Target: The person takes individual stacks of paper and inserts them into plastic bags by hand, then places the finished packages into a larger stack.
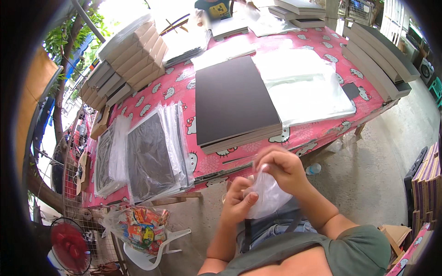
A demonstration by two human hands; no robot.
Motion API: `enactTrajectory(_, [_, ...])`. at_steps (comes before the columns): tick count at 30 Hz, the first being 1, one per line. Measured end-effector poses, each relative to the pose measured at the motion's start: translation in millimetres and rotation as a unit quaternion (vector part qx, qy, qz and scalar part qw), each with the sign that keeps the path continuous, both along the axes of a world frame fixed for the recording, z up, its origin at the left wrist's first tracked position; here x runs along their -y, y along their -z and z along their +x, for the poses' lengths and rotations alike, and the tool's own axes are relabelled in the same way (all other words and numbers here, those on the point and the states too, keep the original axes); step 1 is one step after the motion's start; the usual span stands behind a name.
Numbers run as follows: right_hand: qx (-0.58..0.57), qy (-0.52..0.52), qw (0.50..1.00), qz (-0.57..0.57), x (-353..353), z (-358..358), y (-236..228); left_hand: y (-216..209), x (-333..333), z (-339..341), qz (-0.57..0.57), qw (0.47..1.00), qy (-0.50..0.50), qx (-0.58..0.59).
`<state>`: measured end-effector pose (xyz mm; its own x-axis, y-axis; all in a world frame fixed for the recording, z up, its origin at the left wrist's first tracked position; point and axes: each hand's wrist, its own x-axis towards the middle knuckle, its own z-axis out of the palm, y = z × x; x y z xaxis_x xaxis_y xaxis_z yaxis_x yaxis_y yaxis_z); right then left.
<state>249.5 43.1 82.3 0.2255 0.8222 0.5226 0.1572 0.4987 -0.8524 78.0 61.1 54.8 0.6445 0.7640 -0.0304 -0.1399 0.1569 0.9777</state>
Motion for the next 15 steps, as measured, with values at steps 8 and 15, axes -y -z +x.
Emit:
enactTrajectory(8, [0.044, -0.524, 0.836, -0.154, 35, 27, 49, 48, -60, -64, -0.004, 0.967, 0.214, 0.141])
enactTrajectory(15, [0.358, -0.618, 0.661, -0.23, 18, 48, 46, 51, -52, -55, -0.264, 0.751, 0.23, 0.559])
